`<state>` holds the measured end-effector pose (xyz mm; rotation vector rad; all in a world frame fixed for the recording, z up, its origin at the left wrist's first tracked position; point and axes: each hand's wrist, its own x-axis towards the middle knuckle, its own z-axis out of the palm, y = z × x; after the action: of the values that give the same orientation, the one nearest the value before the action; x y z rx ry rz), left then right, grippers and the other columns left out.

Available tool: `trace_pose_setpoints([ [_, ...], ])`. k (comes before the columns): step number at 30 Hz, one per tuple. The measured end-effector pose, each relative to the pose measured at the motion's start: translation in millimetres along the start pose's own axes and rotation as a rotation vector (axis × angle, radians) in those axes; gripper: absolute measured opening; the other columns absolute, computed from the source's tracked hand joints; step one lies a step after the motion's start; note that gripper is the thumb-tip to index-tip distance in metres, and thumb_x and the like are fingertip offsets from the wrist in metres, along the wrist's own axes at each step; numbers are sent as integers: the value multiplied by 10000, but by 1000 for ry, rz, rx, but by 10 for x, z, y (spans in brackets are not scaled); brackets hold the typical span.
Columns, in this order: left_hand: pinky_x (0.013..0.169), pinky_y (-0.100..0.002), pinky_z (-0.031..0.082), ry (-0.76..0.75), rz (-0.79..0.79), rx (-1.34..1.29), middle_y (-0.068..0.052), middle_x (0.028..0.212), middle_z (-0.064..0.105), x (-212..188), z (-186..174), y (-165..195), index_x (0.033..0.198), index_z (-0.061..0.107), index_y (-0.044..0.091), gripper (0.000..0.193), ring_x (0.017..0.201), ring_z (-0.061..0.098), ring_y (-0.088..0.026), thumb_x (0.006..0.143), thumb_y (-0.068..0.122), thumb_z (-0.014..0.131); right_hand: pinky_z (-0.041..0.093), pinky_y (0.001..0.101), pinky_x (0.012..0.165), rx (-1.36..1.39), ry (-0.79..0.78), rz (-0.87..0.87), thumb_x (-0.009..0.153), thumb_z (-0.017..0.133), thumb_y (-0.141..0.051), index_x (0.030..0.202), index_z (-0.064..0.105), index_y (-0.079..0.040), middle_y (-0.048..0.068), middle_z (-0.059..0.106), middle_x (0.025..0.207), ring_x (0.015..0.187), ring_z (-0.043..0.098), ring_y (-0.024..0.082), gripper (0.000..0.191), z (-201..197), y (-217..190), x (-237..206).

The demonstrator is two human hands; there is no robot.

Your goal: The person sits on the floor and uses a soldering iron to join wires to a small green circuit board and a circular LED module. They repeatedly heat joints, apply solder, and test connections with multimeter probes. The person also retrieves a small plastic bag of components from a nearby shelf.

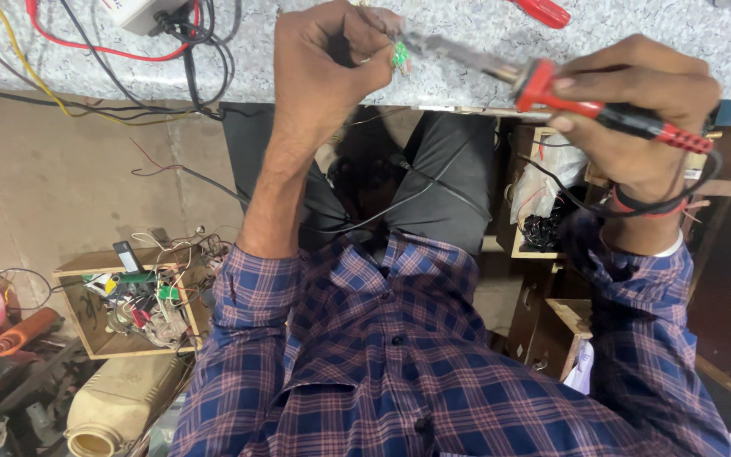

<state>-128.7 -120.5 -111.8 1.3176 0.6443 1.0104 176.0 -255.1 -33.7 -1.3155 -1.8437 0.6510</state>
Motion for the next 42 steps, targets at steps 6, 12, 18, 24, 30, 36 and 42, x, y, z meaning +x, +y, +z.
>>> trace_pose_setpoints([
  [6,770,-237,588,16,-51,-19,-118,1027,740,-26,-26,1,796,598,-14,216,889,648,-44,864,-139,761,570,245,810,-25,88,79,980,864,-178,1102,757,33,185,748,1108,936,737,210,267,-108,131,-209],
  [12,759,-239,579,-1,8,-6,-144,1152,758,-88,-49,-17,863,637,-39,174,850,603,-35,916,-145,763,535,245,798,-58,127,124,984,853,-171,1105,749,39,183,750,1104,943,736,211,264,-82,259,-388],
  [18,816,-249,613,-6,13,-31,-153,1173,752,-117,-57,-1,902,647,-51,145,948,693,-78,940,-138,756,549,279,728,74,337,7,1017,771,-306,1303,711,-49,181,721,1029,824,674,236,389,167,432,-357],
  [24,845,-263,643,14,8,-61,-166,1182,739,-109,-25,8,912,647,-50,135,1004,735,-120,937,-147,738,669,331,801,283,535,17,1135,494,-396,1549,392,-106,173,752,1072,857,786,269,515,766,124,-80],
  [30,831,-255,596,50,-11,-126,-176,1206,734,-158,-26,-22,925,630,-63,152,959,681,-105,932,-160,746,631,392,891,-46,359,-146,1073,608,0,1375,515,-48,237,730,1166,1019,765,336,320,1223,-137,382],
  [36,879,-261,623,100,84,-147,-168,1211,716,-207,6,-50,924,593,-58,181,1038,696,-124,941,-171,734,637,378,873,-32,265,-301,953,839,30,1253,514,-34,217,716,1194,1059,760,327,447,1330,-99,637],
  [42,862,-268,644,122,139,-63,-165,1209,722,-223,26,-55,908,581,-55,204,1044,714,-139,939,-169,748,642,339,858,-50,265,-304,955,884,10,1281,495,-39,214,724,1184,1028,767,292,509,1356,-68,600],
])
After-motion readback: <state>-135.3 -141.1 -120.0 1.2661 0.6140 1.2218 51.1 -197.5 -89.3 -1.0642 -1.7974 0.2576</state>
